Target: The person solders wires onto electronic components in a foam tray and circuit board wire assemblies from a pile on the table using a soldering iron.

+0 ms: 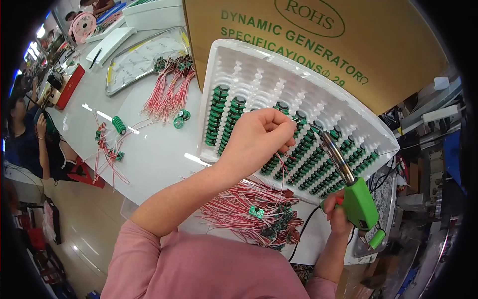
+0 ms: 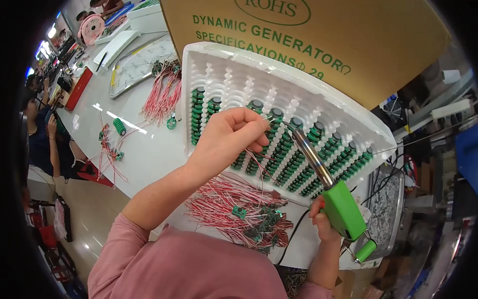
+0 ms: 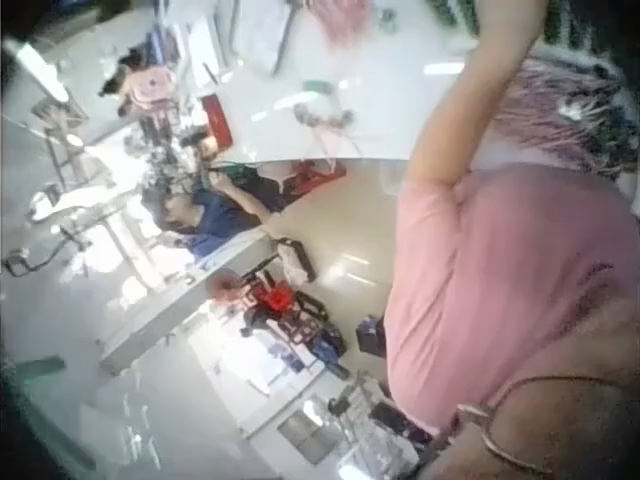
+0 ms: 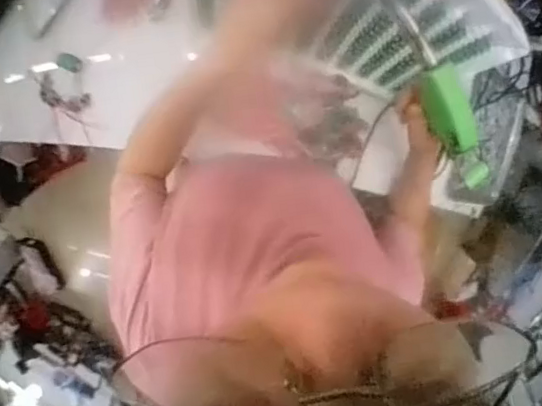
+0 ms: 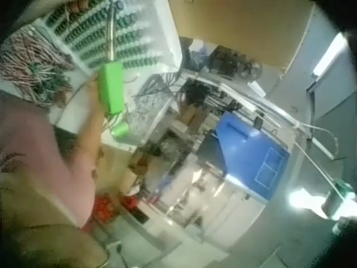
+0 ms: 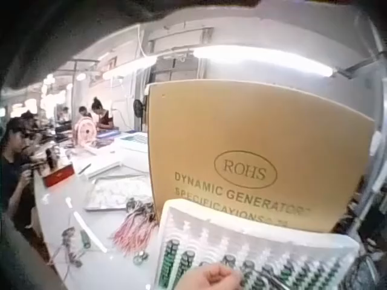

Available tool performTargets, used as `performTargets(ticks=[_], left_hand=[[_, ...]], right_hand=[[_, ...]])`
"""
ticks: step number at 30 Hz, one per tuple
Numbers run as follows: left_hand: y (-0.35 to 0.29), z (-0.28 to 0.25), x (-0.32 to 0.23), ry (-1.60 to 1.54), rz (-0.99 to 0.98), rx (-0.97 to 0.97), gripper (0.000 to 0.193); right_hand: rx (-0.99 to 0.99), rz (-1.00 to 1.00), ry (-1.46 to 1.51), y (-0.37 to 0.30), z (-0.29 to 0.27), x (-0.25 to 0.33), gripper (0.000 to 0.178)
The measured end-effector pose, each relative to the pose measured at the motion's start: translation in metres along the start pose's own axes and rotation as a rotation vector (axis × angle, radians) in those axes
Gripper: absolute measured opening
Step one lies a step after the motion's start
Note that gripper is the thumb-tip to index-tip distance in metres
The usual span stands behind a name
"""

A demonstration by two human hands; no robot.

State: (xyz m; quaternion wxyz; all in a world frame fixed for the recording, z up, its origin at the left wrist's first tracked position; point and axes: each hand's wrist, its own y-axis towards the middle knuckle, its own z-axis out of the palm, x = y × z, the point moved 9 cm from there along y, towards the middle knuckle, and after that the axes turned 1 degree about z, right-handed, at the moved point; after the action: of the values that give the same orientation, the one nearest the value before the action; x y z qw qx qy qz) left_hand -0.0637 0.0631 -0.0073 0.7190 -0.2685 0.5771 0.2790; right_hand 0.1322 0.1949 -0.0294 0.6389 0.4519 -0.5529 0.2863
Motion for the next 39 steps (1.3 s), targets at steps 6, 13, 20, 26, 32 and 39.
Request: performTargets(ticks=[6,13,20,26,32,39], left_hand=[[-0.008,-0.011,-0.005,0.007,-0.007,-0.043,0.022],[-0.017,-0.013,-0.009,0.021,-0.011,-0.028,0.021],[0.003,0.012,-0.002,0.114,-0.077,-0.008,0.021],[0.003,0.012,-0.006,0.150,-0.019,-0.041,0.020],[0.004,0.009,-0.005,0.098,-0.060,-0.056,0.019],[-0.020,0.006,-0.050,0.695,0.512,-0.251,0.028]], right_hand=[[0.006,-0.009,0.043,-0.003,0.009,0.001,0.044],[0.026,0.028,0.075,-0.014,0.008,-0.009,0.049],[-0.003,0.064,0.169,-0.009,-0.026,-0.022,0.049],[0.038,0.011,0.128,-0.006,-0.027,-0.017,0.046],[0.037,0.044,0.155,-0.006,-0.022,-0.015,0.047],[0.077,-0.026,0.155,-0.004,-0.024,-0.017,0.050]])
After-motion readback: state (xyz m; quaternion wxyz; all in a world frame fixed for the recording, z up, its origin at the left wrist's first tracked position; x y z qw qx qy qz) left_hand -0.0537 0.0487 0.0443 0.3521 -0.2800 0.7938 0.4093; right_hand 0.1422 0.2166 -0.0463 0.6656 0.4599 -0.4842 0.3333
